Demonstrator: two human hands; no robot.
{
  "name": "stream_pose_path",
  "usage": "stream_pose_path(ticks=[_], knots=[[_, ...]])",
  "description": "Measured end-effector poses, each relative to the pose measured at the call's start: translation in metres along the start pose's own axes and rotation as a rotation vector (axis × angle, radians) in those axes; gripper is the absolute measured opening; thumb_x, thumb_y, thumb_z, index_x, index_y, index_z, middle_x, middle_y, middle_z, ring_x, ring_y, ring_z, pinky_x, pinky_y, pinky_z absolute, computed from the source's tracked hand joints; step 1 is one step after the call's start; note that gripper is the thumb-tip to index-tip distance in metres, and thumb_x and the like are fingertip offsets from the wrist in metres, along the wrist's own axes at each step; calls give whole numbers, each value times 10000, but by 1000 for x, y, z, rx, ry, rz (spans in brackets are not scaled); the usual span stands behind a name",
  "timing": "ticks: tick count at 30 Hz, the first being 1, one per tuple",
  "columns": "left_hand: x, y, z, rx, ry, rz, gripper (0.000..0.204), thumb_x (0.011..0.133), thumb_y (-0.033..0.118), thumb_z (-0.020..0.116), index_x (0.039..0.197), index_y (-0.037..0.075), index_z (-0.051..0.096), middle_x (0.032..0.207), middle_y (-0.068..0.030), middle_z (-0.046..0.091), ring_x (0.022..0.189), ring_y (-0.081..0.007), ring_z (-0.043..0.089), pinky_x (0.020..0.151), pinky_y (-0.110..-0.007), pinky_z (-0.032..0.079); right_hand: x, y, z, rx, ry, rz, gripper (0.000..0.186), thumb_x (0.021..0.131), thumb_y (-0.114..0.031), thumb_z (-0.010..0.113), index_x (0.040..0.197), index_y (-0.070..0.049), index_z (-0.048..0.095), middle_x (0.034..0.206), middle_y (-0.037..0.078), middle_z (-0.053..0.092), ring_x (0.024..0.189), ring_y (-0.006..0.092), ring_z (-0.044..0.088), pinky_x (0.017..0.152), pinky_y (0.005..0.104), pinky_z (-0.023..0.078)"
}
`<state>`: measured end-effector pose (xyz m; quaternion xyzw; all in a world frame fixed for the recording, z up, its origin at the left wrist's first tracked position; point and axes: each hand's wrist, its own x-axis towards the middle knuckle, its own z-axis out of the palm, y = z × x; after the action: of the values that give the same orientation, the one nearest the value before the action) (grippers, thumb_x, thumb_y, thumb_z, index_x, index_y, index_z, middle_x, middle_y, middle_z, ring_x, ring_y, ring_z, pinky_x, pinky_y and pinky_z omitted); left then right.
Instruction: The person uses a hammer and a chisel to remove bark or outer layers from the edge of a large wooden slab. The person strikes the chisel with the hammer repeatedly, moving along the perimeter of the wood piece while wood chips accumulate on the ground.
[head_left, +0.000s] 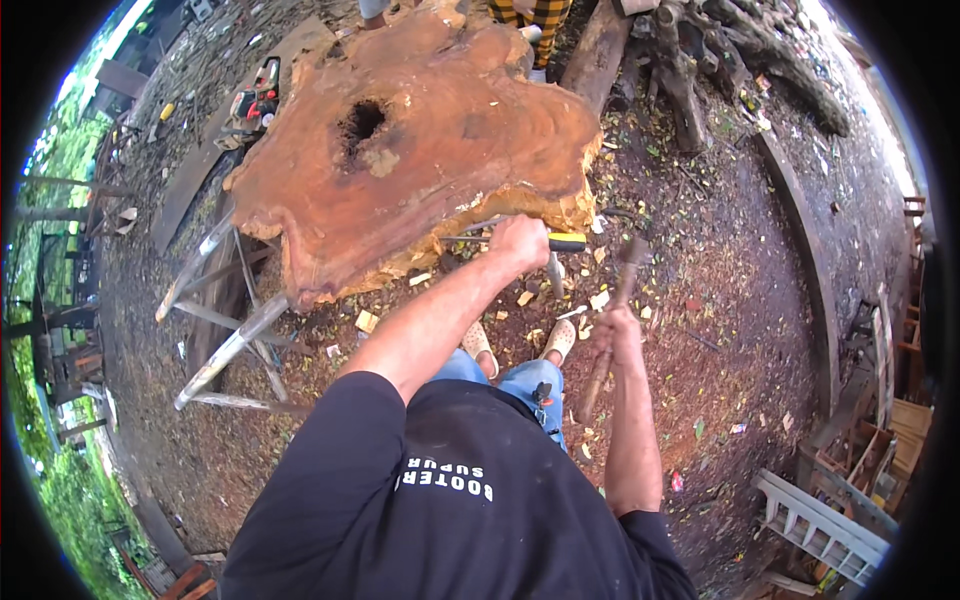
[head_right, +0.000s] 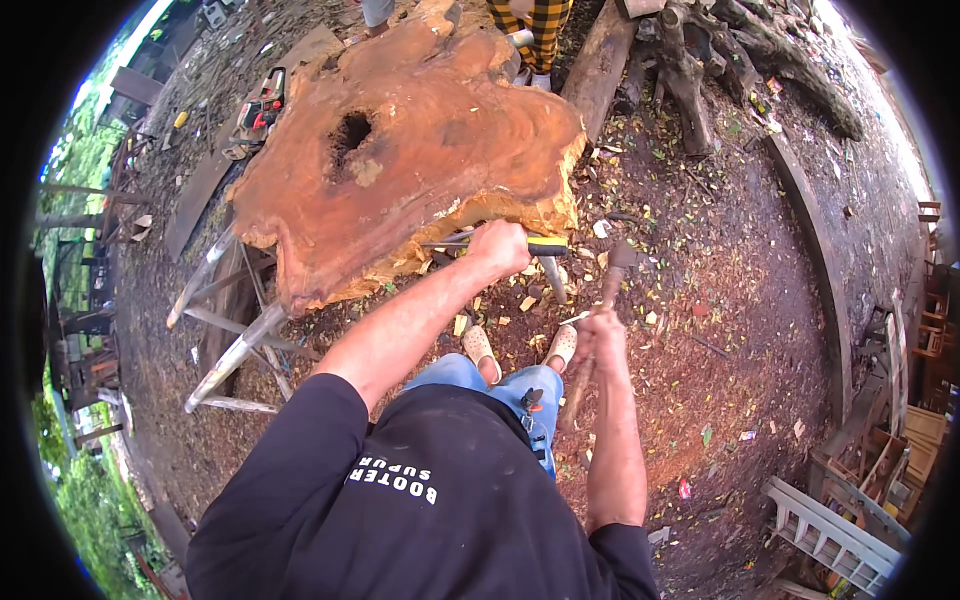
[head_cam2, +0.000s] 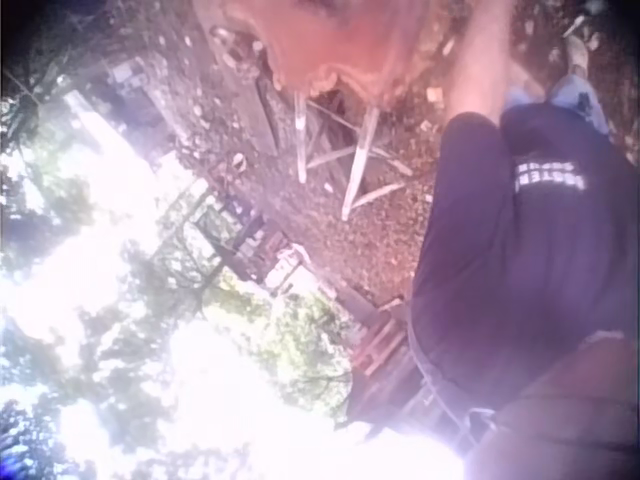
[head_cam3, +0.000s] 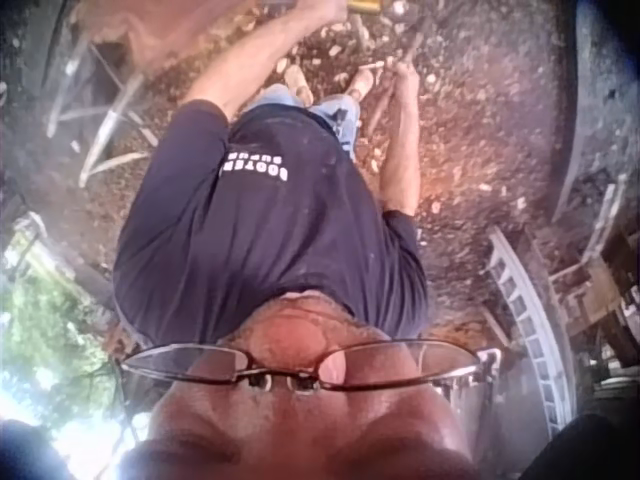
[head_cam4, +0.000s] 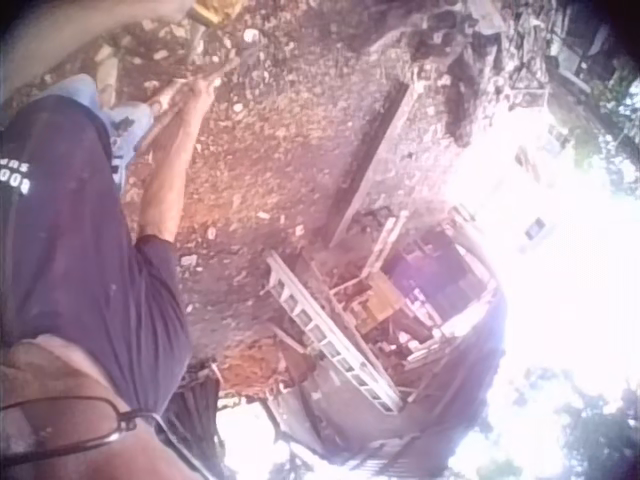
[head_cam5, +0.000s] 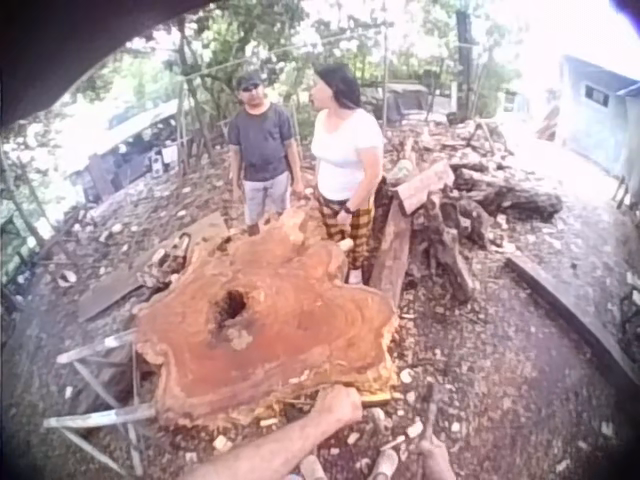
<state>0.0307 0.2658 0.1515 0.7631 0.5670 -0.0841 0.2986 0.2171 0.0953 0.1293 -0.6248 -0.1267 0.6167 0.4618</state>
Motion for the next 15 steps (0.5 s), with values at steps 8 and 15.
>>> stream_pose_path(ticks=[8, 15], knots=[[0, 1, 1, 13, 10, 43, 231, 735, 144, 619, 875, 20, 754, 884, -212, 724, 863, -347, 717, 829, -432, 565, 8, 30, 4, -40, -57, 11, 57, 851, -52, 518, 881, -56, 470, 612, 7, 494, 406, 120, 443, 354, 274, 426], [-3, 2, 1, 11, 24, 12, 236, 745, 153, 623, 889, 19, 753, 898, -213, 724, 887, -356, 713, 842, -434, 560, 22, 17, -24, 278, 148, -86, 52, 870, -45, 459, 859, -78, 422, 606, -14, 471, 437, 103, 446, 380, 258, 463]])
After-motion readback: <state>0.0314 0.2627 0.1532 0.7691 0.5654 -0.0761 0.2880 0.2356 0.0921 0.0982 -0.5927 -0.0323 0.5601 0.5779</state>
